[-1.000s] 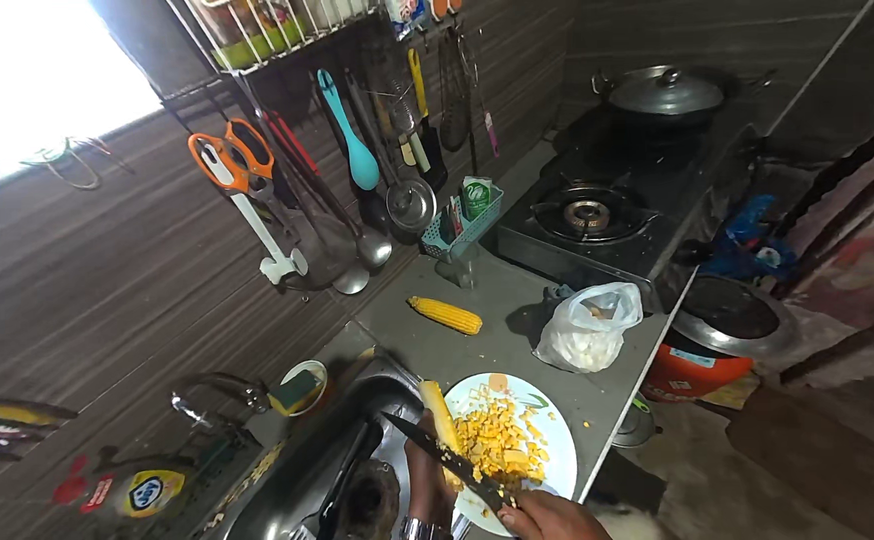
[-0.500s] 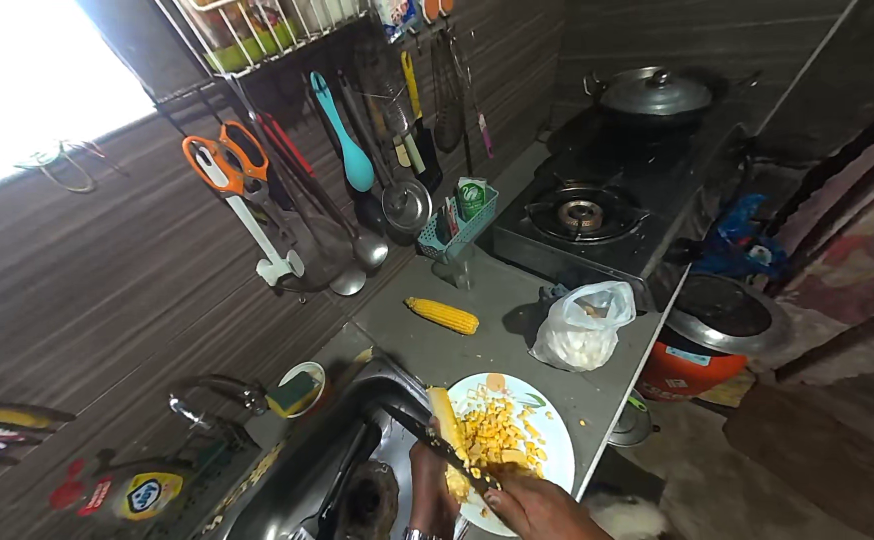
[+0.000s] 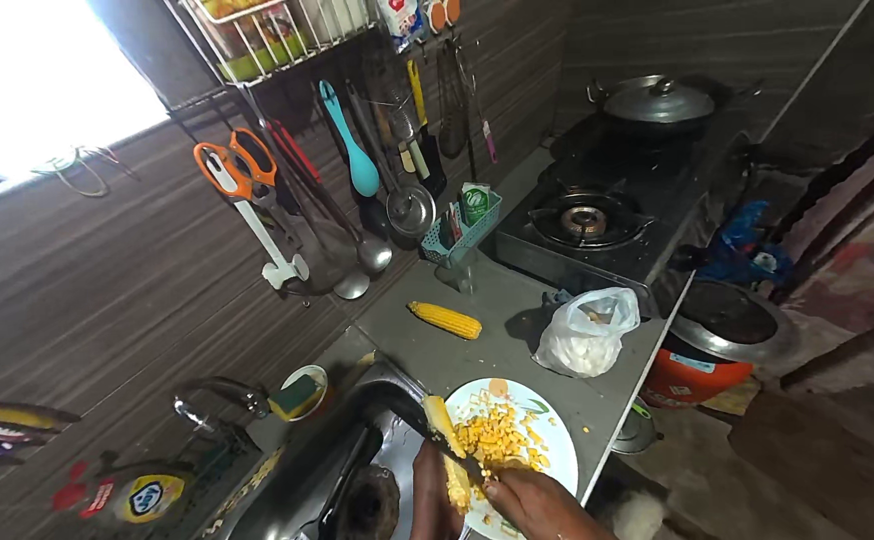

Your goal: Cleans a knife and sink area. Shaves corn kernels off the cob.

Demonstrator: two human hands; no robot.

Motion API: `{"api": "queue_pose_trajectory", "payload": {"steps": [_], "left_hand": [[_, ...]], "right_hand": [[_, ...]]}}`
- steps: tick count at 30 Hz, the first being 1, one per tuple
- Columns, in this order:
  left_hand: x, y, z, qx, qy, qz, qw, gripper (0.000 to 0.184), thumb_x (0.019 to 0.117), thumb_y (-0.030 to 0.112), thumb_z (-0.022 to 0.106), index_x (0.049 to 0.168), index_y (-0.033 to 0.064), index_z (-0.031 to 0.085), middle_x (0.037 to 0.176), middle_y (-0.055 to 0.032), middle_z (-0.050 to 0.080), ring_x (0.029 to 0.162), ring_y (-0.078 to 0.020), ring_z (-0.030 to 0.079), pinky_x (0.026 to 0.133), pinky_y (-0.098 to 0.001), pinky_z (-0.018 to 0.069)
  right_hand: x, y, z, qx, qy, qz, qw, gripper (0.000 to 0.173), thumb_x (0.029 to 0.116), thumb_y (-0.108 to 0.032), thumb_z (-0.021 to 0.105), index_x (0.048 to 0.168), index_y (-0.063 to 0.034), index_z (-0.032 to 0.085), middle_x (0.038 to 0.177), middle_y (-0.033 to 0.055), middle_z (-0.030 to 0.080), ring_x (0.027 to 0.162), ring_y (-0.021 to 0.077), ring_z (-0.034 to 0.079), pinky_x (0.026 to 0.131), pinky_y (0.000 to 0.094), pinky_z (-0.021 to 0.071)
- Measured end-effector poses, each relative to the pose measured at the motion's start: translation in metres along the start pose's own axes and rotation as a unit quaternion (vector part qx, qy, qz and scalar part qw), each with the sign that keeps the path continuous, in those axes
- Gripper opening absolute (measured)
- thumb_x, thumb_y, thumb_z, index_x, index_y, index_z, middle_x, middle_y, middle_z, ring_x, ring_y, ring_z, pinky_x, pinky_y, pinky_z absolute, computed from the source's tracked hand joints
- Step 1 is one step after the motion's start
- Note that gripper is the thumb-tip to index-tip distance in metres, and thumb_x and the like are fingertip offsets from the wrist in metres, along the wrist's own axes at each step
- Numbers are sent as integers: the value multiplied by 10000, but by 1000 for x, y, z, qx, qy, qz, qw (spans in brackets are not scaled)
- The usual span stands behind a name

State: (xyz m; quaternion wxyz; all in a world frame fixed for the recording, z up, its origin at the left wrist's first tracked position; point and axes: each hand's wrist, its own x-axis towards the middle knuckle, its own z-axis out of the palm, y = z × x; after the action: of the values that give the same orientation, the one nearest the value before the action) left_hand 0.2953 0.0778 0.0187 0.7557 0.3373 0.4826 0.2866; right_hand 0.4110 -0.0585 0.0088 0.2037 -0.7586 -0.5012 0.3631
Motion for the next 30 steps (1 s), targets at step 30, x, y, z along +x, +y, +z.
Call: {"api": "queue_pose_trajectory", "payload": {"steps": [30], "left_hand": [[-35, -16, -4, 160, -3, -28, 987, 372, 1102, 271, 456, 1225, -15, 659, 956, -160, 712, 822, -217, 706, 747, -398, 610]], "right_hand": [[21, 3, -3, 63, -12, 36, 997, 740, 1060, -651, 259, 1093, -61, 705, 972, 154, 720, 982, 310, 710, 916, 541, 555]]}}
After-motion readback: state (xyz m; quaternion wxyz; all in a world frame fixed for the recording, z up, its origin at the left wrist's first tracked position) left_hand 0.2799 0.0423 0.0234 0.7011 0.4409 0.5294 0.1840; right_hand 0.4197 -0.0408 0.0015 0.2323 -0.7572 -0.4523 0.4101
